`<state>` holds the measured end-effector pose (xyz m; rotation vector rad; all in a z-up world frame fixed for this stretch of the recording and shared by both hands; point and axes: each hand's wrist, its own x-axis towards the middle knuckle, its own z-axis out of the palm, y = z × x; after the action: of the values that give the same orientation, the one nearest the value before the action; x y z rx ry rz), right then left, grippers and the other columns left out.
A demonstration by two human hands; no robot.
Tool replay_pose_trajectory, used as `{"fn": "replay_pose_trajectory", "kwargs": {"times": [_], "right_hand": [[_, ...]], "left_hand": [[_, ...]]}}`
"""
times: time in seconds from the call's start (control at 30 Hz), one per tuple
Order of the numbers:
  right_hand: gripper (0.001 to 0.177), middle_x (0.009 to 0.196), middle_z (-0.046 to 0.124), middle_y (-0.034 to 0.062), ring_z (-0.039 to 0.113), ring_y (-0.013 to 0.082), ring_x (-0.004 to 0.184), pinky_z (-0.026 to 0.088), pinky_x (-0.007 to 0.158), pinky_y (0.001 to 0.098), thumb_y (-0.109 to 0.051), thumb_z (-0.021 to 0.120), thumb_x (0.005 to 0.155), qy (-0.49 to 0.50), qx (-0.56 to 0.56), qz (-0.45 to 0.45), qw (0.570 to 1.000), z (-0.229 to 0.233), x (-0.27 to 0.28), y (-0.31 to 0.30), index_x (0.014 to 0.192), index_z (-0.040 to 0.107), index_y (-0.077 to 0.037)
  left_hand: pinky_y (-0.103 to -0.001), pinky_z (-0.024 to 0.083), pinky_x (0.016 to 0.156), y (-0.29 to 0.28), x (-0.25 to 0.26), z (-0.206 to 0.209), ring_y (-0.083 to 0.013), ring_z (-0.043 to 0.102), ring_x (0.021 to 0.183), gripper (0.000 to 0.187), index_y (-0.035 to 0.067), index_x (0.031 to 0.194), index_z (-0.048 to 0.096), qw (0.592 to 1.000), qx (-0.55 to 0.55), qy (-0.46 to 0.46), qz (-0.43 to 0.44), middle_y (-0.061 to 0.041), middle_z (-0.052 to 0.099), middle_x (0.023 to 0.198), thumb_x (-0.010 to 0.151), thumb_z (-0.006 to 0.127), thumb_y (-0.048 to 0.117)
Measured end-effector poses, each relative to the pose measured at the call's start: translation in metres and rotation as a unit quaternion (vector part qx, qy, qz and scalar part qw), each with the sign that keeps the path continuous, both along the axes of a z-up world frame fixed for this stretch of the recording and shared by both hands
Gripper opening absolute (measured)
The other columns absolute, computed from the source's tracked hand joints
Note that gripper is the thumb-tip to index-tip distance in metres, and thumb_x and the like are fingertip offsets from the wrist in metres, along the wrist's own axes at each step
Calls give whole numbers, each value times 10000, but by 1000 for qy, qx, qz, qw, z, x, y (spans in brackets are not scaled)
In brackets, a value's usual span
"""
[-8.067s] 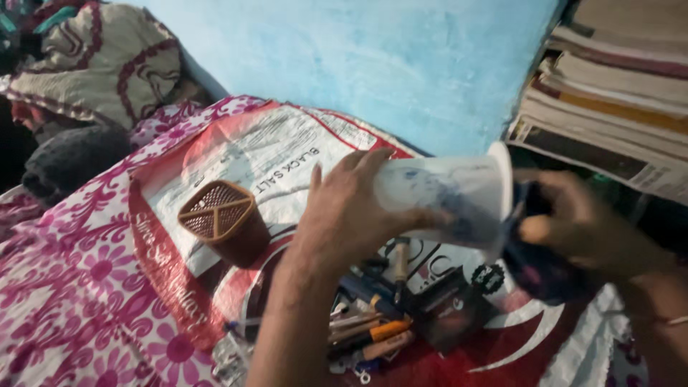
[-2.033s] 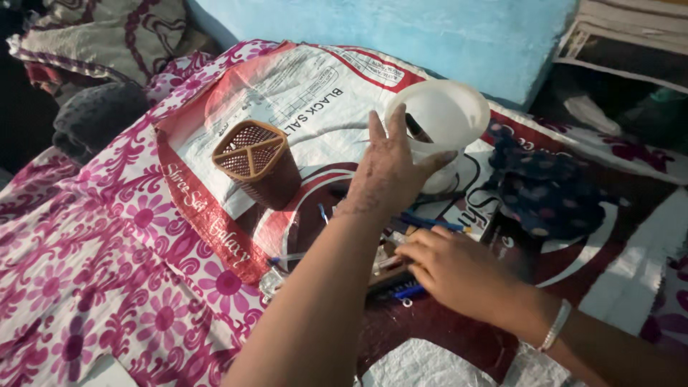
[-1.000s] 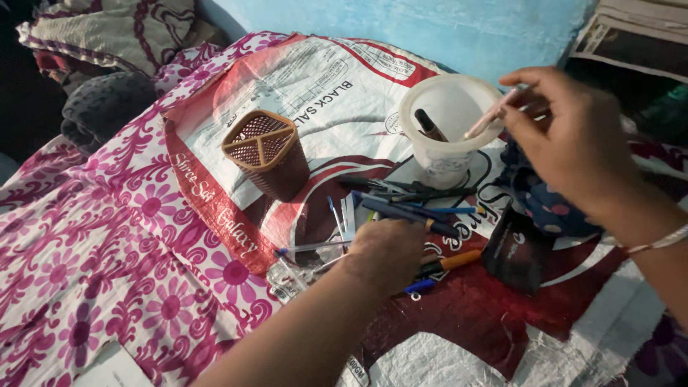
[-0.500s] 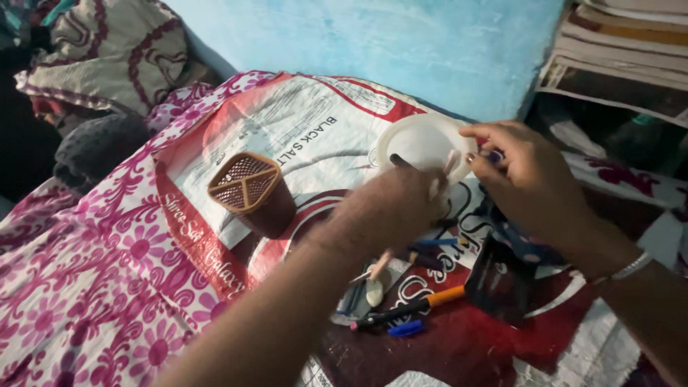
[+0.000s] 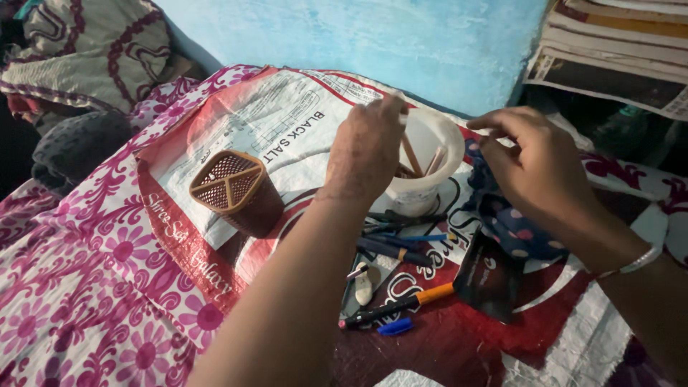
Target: The person retrieves two pen holders from a shelf, empties their contents onto a bed, and then wipes the inside of each holder with a cloth. The person then places pens and other stationery items back into the holders.
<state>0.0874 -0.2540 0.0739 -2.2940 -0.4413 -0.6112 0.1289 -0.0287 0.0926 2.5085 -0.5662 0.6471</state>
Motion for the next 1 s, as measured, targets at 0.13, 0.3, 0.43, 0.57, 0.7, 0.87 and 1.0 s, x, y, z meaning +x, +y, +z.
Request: {"fn": "replay_pose_trajectory", "kwargs": {"times": [0.13, 0.3, 0.43, 0.57, 0.7, 0.87, 1.0], "right_hand": [[233, 1220, 728, 133, 708, 260, 918, 560, 763, 379, -122, 708, 948, -20, -41, 2, 999, -24, 15, -20, 1165, 745, -45], [465, 1160, 712, 182, 664, 371, 1053, 556, 896, 488, -289, 839, 810, 26, -258, -33, 965, -44, 42, -45, 1212, 730, -83], [846, 1227, 647, 241, 624, 416, 1100, 537, 853, 513, -504, 925, 697, 174, -317, -39, 932, -55, 30, -45, 1374, 621, -98], [683, 1100, 780, 130, 750, 326, 909, 645, 779, 473, -345, 793, 755, 346, -136, -88, 924, -66, 7, -47, 1397, 641, -171], [597, 1017, 761, 191, 730, 356, 915, 576, 824, 478, -307, 859, 711, 182, -227, -92, 952, -54, 15, -44, 1285, 735, -203], [571, 1066, 746, 185, 718, 352, 934, 564, 820, 454, -280, 854, 731, 75, -180, -65, 979, -42, 17, -47, 1271, 736, -137], [528, 1070, 751, 177, 725, 330, 960, 565, 853, 432, -285, 848, 738, 94, -143, -43, 984, -32, 11, -48, 1233, 745, -133]], "left_hand": [[-463, 521, 900, 5, 2, -17, -335, 645, 1033, 184, 134, 1036, 740, 996, 81, 28, -15, -66, 729, 1099, 881, 650, 174], [-454, 509, 901, 0, -11, 0, -321, 625, 1051, 218, 85, 1026, 745, 996, 40, -77, -26, -88, 718, 1089, 850, 619, 109], [-439, 527, 909, 5, -32, 7, -294, 632, 976, 154, 75, 965, 730, 988, 106, -69, -86, -92, 703, 1005, 881, 601, 79], [-400, 574, 836, 12, -52, -23, -229, 639, 940, 170, 66, 1010, 689, 915, 335, -23, -226, -94, 680, 976, 1060, 530, 99], [-409, 587, 789, 22, -74, -68, -238, 674, 958, 104, 155, 939, 698, 878, 388, -120, -252, -22, 705, 963, 873, 619, 174], [-379, 573, 687, 0, -78, -121, -213, 689, 947, 187, 182, 981, 704, 909, 375, -72, -168, -30, 716, 1065, 823, 617, 229], [-380, 573, 748, -20, -76, -114, -218, 695, 961, 134, 182, 971, 701, 883, 441, -31, -156, -40, 708, 1063, 952, 590, 254]]}}
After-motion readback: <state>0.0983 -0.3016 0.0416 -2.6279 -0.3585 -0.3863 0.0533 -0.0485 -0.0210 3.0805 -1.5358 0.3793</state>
